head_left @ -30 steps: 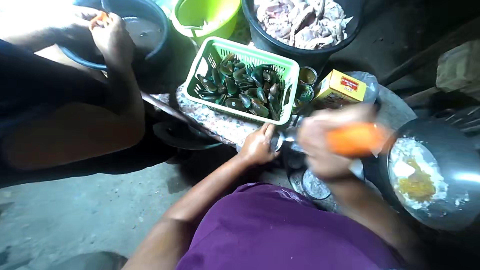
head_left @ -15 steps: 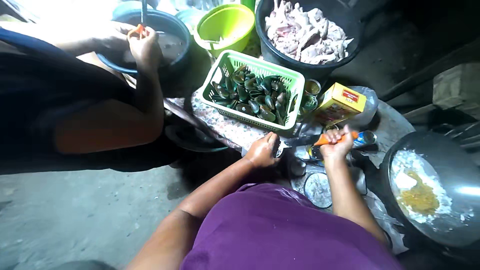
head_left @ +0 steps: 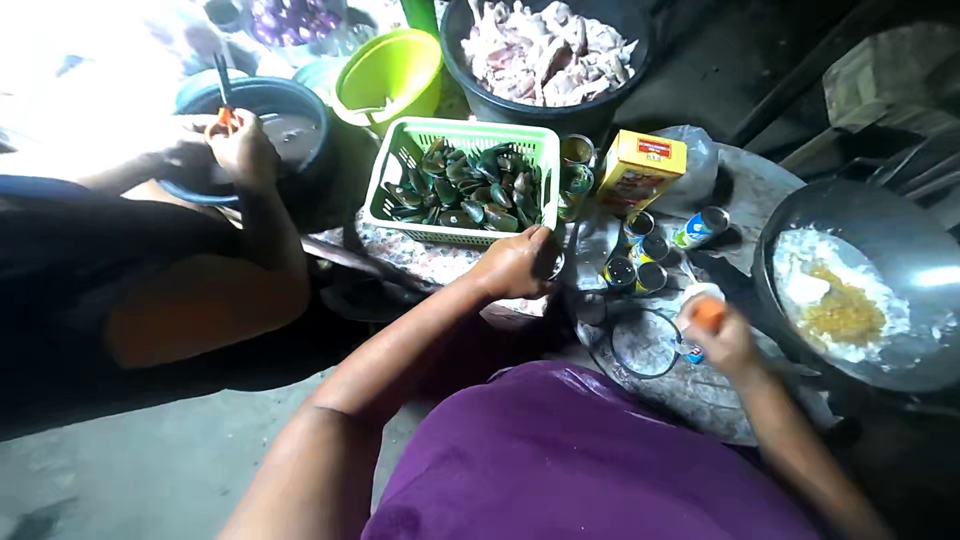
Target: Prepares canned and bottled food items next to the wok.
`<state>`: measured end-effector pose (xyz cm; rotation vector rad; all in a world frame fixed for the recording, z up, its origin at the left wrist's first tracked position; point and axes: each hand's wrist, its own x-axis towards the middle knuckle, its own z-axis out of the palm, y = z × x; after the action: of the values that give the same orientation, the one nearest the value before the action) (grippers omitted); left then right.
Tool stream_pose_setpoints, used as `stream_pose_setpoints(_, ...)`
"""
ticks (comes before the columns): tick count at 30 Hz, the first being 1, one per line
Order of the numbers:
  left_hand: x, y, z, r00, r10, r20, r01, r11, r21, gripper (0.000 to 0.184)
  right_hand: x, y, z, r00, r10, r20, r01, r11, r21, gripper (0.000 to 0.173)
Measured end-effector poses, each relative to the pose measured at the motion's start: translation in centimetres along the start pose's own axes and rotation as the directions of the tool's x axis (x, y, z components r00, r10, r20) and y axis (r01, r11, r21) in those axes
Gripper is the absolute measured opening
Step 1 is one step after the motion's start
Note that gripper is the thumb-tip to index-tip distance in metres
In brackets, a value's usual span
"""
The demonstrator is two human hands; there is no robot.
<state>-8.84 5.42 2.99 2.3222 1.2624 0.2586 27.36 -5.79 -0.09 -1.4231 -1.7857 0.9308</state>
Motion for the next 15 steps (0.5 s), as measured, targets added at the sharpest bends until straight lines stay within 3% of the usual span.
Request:
stream_pose_setpoints(2, 1.3, 2.2, -2.2, 0.996, 0.085, -0.001, -0.085, 0.996, 0.015, 0.078, -2.4, 2.3, 2.3, 0.921, 0.25, 0.299, -0.109, 0.901, -0.419, 0.036)
stream_pose_setpoints(4, 2.7, 4.6, -3.6, 0.984, 0.178, -0.011, -0.177, 0.983, 0.045, 0.083, -4.1, 6.3, 4.7, 0.808, 0.446, 0.385, -0.095, 0.744, -0.661, 0.04)
stream_pose_setpoints(6, 4.3, 7.1, -4.4, 0.966, 0.26, -0.006, -0.259, 0.964, 0.054, 0.084, -5.9, 10.7, 5.8, 0.785, 0.515, 0.344, -0.081, 0.636, -0.768, 0.043)
stream_pose_setpoints(9, 6.7, 10.7, -4.0, 0.94, 0.339, 0.037, -0.34, 0.939, 0.043, 0.084, -6.2, 13.0, 5.1, 0.798, 0.571, 0.191, -0.271, 0.623, -0.734, 0.061)
stream_pose_setpoints(11, 8.2, 12.8, -2.8, 0.93, 0.356, 0.086, -0.36, 0.932, 0.036, 0.086, -5.2, 11.4, 4.0, 0.861, 0.508, 0.032, -0.443, 0.778, -0.445, 0.069)
stream_pose_setpoints(12, 8.9, 13.8, -1.9, 0.928, 0.353, 0.118, -0.358, 0.933, 0.026, 0.09, -4.6, 10.1, 3.5, 0.883, 0.466, -0.064, -0.47, 0.869, -0.153, 0.066)
stream_pose_setpoints(13, 9.6, 14.8, -0.8, 0.924, 0.354, 0.145, -0.361, 0.932, 0.026, 0.092, -4.0, 8.3, 3.0, 0.873, 0.47, -0.131, -0.444, 0.876, 0.187, 0.062)
stream_pose_setpoints(15, 10.9, 16.8, 2.2, 0.903, 0.389, 0.182, -0.399, 0.917, 0.02, 0.092, -3.1, 4.5, 1.5, 0.839, 0.538, -0.078, -0.348, 0.643, 0.682, 0.056)
